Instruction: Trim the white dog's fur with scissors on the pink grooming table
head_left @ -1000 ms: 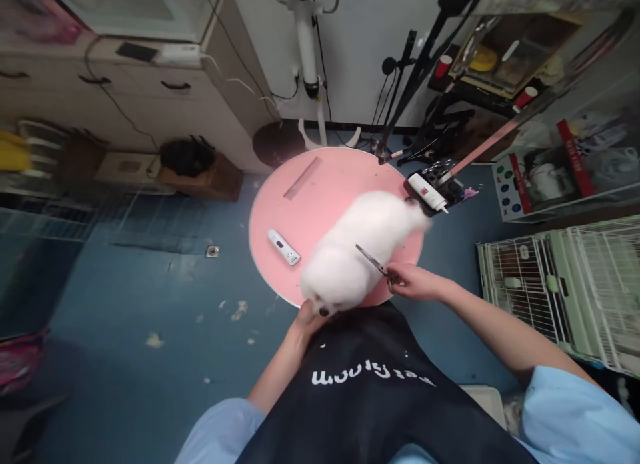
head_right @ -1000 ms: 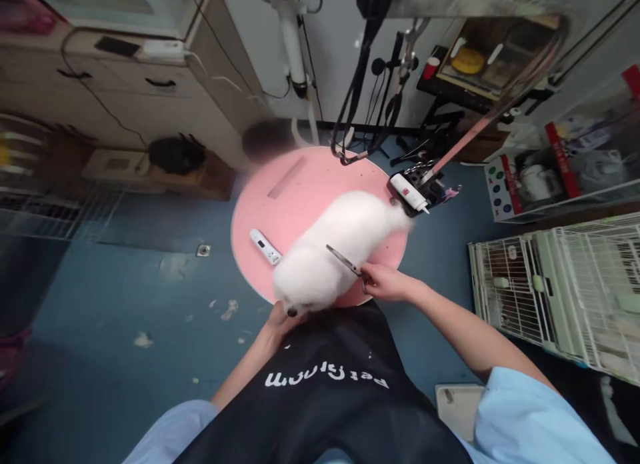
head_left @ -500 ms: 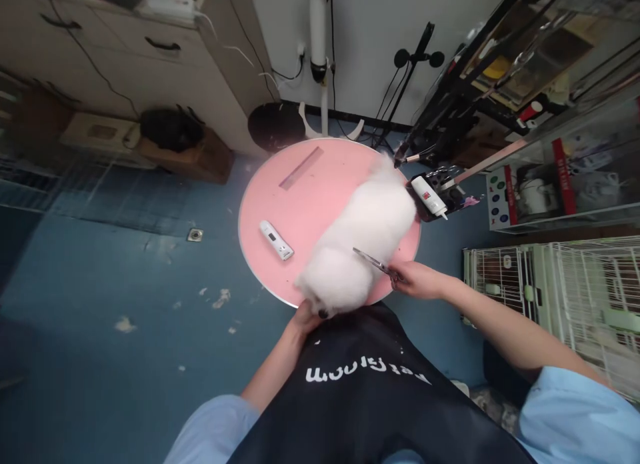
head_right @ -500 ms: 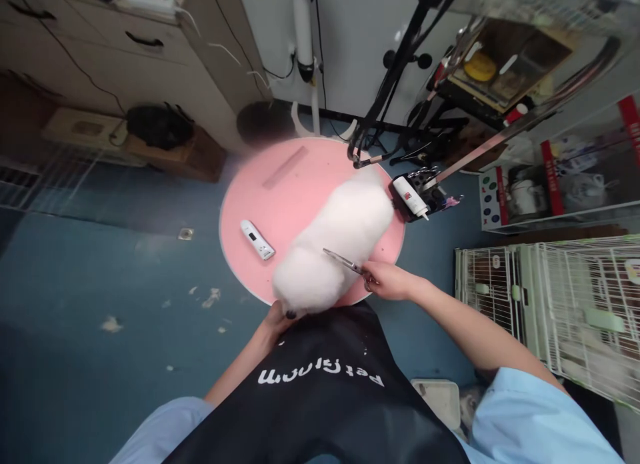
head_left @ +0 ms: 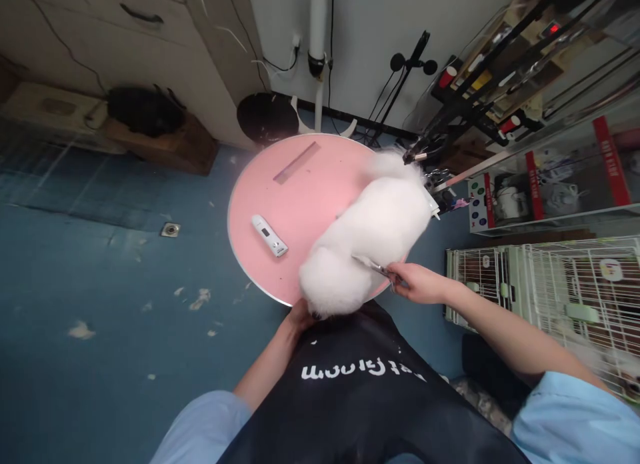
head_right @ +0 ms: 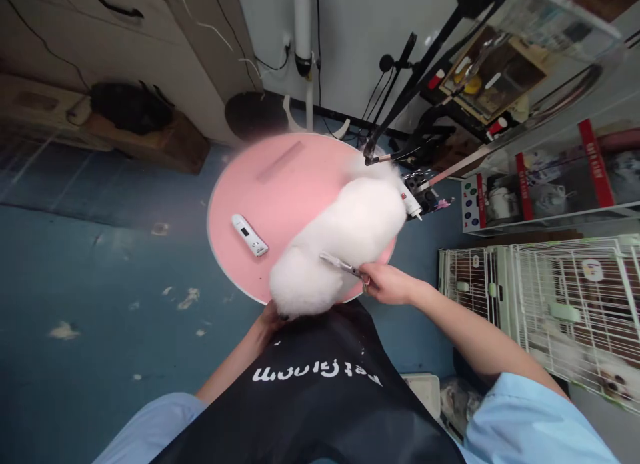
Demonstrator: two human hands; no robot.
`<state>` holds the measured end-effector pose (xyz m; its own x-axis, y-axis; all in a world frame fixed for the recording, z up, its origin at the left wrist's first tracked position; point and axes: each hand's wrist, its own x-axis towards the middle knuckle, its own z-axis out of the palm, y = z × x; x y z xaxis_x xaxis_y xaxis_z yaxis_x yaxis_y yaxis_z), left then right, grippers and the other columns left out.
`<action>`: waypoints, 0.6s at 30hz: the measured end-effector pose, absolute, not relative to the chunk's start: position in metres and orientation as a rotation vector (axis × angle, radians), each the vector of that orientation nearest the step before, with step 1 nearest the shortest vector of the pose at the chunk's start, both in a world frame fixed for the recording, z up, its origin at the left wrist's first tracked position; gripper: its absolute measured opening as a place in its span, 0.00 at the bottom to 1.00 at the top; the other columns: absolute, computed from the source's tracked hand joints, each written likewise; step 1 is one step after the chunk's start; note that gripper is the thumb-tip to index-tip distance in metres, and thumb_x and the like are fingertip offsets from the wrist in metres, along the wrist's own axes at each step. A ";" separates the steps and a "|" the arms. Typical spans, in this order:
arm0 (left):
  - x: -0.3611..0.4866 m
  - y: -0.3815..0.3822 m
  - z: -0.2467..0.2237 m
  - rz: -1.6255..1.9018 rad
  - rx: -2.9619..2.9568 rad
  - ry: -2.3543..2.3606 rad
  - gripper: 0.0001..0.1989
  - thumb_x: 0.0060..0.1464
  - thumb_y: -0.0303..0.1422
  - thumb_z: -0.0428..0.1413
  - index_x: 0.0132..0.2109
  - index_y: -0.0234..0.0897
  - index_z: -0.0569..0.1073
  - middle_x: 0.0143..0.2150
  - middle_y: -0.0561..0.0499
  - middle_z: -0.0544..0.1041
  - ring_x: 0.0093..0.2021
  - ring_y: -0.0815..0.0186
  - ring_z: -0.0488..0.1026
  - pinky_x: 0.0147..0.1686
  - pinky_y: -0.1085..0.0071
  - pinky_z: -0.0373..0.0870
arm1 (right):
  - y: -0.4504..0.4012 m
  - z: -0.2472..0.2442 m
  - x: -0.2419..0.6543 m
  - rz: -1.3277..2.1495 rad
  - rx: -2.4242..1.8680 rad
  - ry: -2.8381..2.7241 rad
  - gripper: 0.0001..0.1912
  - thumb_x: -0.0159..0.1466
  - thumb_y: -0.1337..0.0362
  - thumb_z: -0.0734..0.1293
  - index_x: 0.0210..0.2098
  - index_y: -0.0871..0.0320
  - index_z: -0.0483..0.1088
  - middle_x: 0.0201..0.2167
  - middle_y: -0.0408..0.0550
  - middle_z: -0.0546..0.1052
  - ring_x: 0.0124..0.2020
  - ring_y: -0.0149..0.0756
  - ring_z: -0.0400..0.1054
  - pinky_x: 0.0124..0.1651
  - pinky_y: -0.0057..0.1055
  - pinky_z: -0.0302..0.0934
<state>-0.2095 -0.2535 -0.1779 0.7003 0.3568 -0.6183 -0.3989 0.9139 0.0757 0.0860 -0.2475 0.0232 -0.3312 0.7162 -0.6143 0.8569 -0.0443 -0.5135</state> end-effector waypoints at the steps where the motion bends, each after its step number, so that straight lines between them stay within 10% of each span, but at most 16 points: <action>1: -0.210 -0.254 -0.179 0.414 -0.060 0.672 0.02 0.48 0.27 0.59 0.32 0.38 0.77 0.27 0.51 0.78 0.44 0.59 0.78 0.45 0.67 0.74 | -0.249 0.027 0.085 -1.299 1.713 2.054 0.07 0.57 0.69 0.62 0.37 0.56 0.61 0.33 0.45 0.71 0.32 0.34 0.64 0.37 0.30 0.57; 11: -0.198 -0.255 -0.190 0.425 0.021 0.471 0.03 0.45 0.29 0.63 0.29 0.35 0.76 0.27 0.48 0.78 0.38 0.58 0.78 0.39 0.66 0.75 | -0.247 0.070 0.081 -1.174 1.716 1.944 0.07 0.56 0.65 0.63 0.35 0.55 0.62 0.32 0.46 0.73 0.31 0.36 0.66 0.34 0.30 0.56; 18: -0.190 -0.255 -0.180 0.364 0.045 0.566 0.13 0.58 0.25 0.48 0.29 0.29 0.73 0.25 0.51 0.78 0.33 0.65 0.78 0.34 0.71 0.71 | -0.215 0.101 0.067 -1.190 1.610 1.814 0.06 0.55 0.63 0.64 0.33 0.55 0.63 0.28 0.43 0.73 0.27 0.34 0.65 0.30 0.29 0.54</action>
<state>-0.1904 -0.2552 -0.1801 0.7819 0.3493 -0.5164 -0.3249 0.9352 0.1407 0.0672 -0.2146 0.1005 -0.2283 0.5743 -0.7861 0.9497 -0.0463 -0.3096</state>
